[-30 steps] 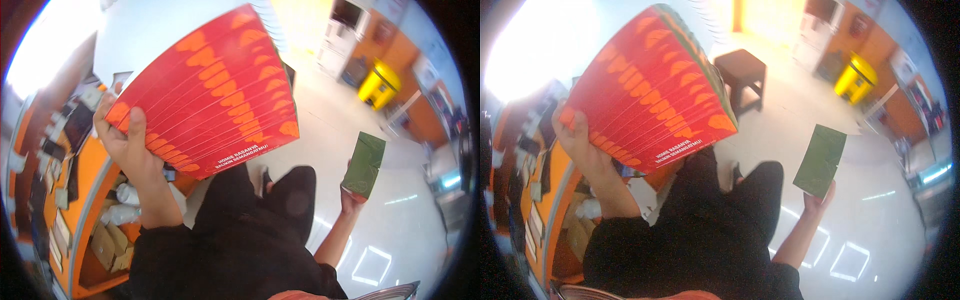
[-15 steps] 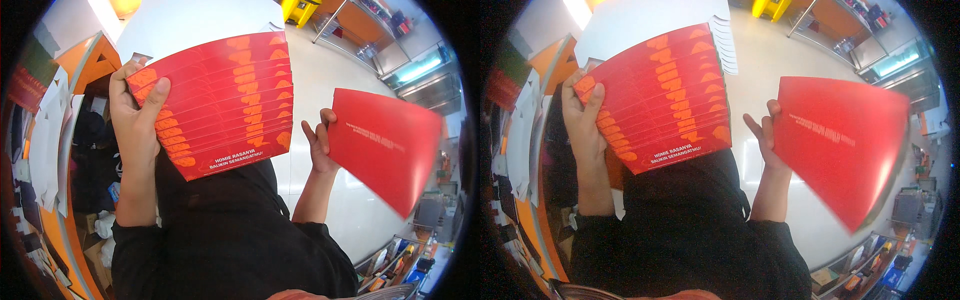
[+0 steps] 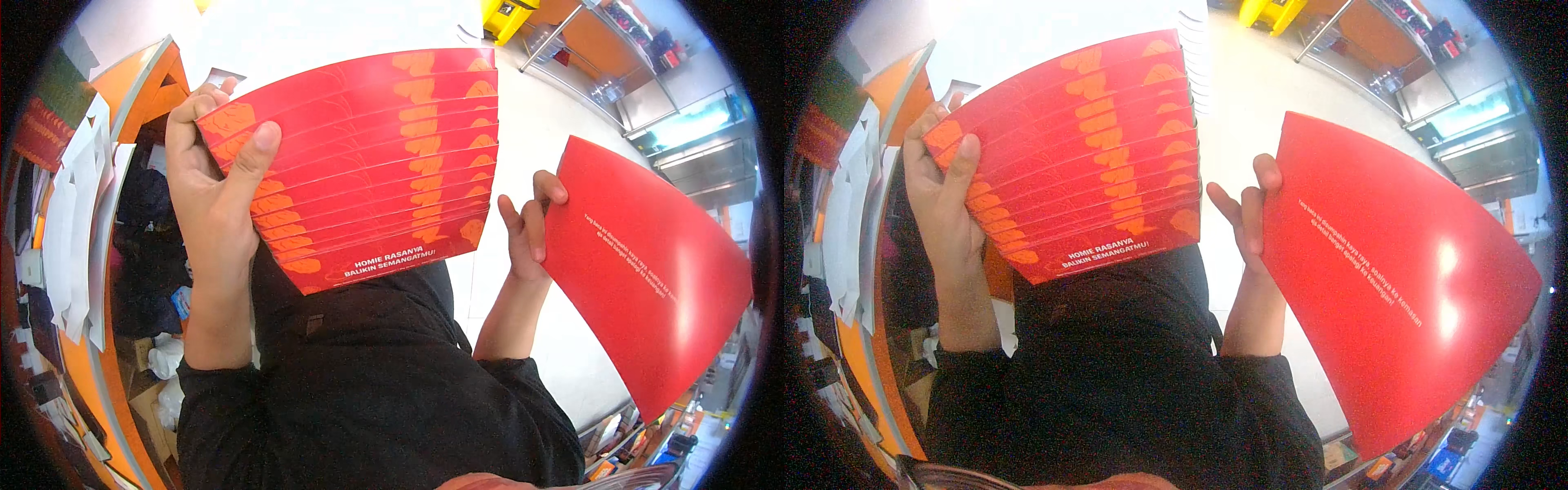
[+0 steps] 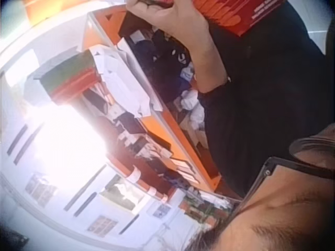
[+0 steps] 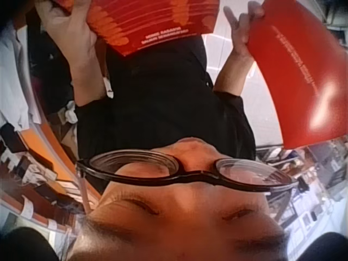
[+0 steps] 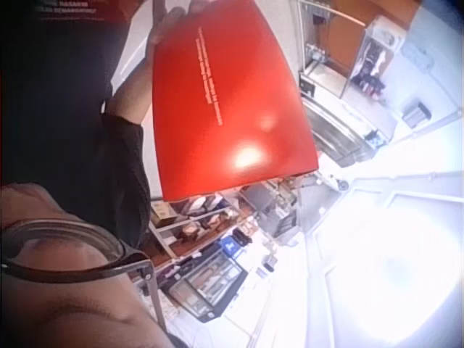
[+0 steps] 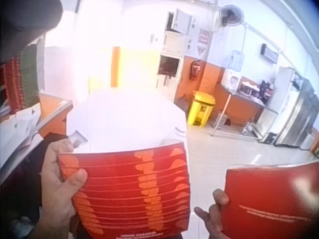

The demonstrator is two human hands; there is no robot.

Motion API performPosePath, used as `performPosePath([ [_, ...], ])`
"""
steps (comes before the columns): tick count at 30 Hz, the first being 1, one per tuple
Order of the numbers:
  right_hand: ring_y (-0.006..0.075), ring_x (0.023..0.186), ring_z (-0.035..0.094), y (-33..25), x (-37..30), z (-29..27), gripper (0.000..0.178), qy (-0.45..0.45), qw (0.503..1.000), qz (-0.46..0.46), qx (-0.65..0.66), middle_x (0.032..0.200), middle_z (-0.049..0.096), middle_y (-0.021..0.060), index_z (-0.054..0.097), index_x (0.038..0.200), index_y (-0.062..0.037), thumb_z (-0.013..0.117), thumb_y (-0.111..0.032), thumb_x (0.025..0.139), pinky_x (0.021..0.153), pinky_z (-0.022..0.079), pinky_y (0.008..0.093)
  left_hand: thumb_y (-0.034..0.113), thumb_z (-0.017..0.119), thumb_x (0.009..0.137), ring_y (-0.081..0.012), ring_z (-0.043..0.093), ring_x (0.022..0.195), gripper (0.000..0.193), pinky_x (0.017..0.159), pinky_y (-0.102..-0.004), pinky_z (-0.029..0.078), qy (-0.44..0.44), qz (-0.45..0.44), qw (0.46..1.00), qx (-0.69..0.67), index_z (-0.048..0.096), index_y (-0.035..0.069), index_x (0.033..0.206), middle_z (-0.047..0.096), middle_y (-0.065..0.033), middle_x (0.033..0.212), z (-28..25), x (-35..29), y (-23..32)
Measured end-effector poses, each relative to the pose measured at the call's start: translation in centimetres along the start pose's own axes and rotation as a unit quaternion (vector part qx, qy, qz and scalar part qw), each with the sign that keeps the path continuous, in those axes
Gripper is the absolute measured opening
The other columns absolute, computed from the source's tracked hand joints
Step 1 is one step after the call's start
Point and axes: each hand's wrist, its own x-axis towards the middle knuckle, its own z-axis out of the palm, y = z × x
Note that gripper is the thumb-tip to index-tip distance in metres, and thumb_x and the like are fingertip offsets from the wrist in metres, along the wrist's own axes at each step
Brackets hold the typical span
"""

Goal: The person assembles multiple cardboard food boxes by hand by folding them into their final shape and then stacks them together.

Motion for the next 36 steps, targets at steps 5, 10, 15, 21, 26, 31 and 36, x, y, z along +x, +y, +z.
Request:
performPosePath([
  [5, 0.0187, 0.059, 0.059, 0.2, 0.6, -0.1, 0.038, 0.015, 1.0, -0.001, -0.02, 0.112, 0.051, 0.0118, 0.046, 0.118, -0.0063, 0.055, -0.029, 0.089, 0.107, 0.027, 0.0518, 0.011, 0.069, 0.081, -0.0185, 0.042, 0.115, 0.037, 0.098, -0.0316, 0.033, -0.004, -0.007, 1.0, -0.018, 0.044, 0.005, 0.107, 0.046, -0.0088, 0.112, 0.0, 0.1, -0.3],
  [10, 0.0184, 0.058, 0.058, 0.3, 1.2, 0.1, 0.038, -0.006, 1.0, 0.001, -0.027, 0.114, 0.051, 0.0112, 0.046, 0.119, -0.0063, 0.055, -0.029, 0.09, 0.107, 0.028, 0.0514, 0.011, 0.07, 0.08, -0.0193, 0.041, 0.116, 0.038, 0.099, -0.033, 0.031, -0.017, -0.01, 1.0, -0.003, 0.044, 0.005, 0.106, 0.045, -0.0072, 0.11, -0.4, 0.0, -0.4],
  [15, 0.0187, 0.058, 0.057, 0.4, 1.6, -0.2, 0.039, -0.005, 0.999, -0.007, -0.038, 0.112, 0.05, 0.0104, 0.045, 0.12, -0.0061, 0.054, -0.029, 0.09, 0.106, 0.029, 0.0517, 0.011, 0.07, 0.079, -0.0194, 0.04, 0.118, 0.037, 0.099, -0.0329, 0.031, -0.021, -0.001, 1.0, 0.006, 0.043, 0.006, 0.105, 0.045, -0.007, 0.11, -0.8, -0.2, -0.5],
  [21, 0.0204, 0.059, 0.056, 1.0, 1.7, -0.1, 0.042, -0.009, 1.0, -0.001, 0.001, 0.113, 0.048, 0.0105, 0.04, 0.125, -0.0066, 0.048, -0.032, 0.093, 0.108, 0.025, 0.0526, 0.011, 0.07, 0.079, -0.0212, 0.039, 0.12, 0.036, 0.099, -0.0318, 0.031, -0.033, -0.011, 0.999, -0.007, 0.043, 0.007, 0.102, 0.043, -0.0064, 0.109, -0.4, -0.3, 0.2],
  [26, 0.0206, 0.059, 0.054, 0.9, 2.3, 0.3, 0.05, 0.012, 0.999, -0.029, 0.002, 0.114, 0.047, 0.0098, 0.029, 0.133, -0.0077, 0.046, -0.034, 0.093, 0.108, 0.023, 0.0528, 0.011, 0.072, 0.077, -0.0226, 0.038, 0.121, 0.038, 0.099, -0.0323, 0.031, -0.033, 0.023, 0.999, 0.018, 0.042, 0.007, 0.1, 0.042, -0.0073, 0.109, -0.6, -0.4, -0.3],
  [31, 0.0203, 0.061, 0.053, 1.1, 3.3, 0.5, 0.051, -0.004, 0.999, -0.038, -0.021, 0.115, 0.046, 0.0098, 0.03, 0.132, -0.0077, 0.046, -0.035, 0.093, 0.109, 0.022, 0.0528, 0.011, 0.073, 0.076, -0.0248, 0.037, 0.122, 0.039, 0.1, -0.0349, 0.03, -0.048, 0.029, 0.998, 0.028, 0.042, 0.007, 0.101, 0.042, -0.0085, 0.109, -1.5, -0.1, 0.2],
  [36, 0.0199, 0.062, 0.053, 1.5, 3.7, 0.9, 0.047, 0.01, 0.999, -0.04, -0.005, 0.115, 0.046, 0.01, 0.036, 0.128, -0.0055, 0.047, -0.035, 0.093, 0.109, 0.022, 0.0528, 0.01, 0.073, 0.076, -0.0254, 0.037, 0.123, 0.039, 0.1, -0.0348, 0.03, -0.056, 0.031, 0.998, 0.029, 0.043, 0.006, 0.101, 0.042, -0.0095, 0.111, -1.6, -0.1, 0.4],
])
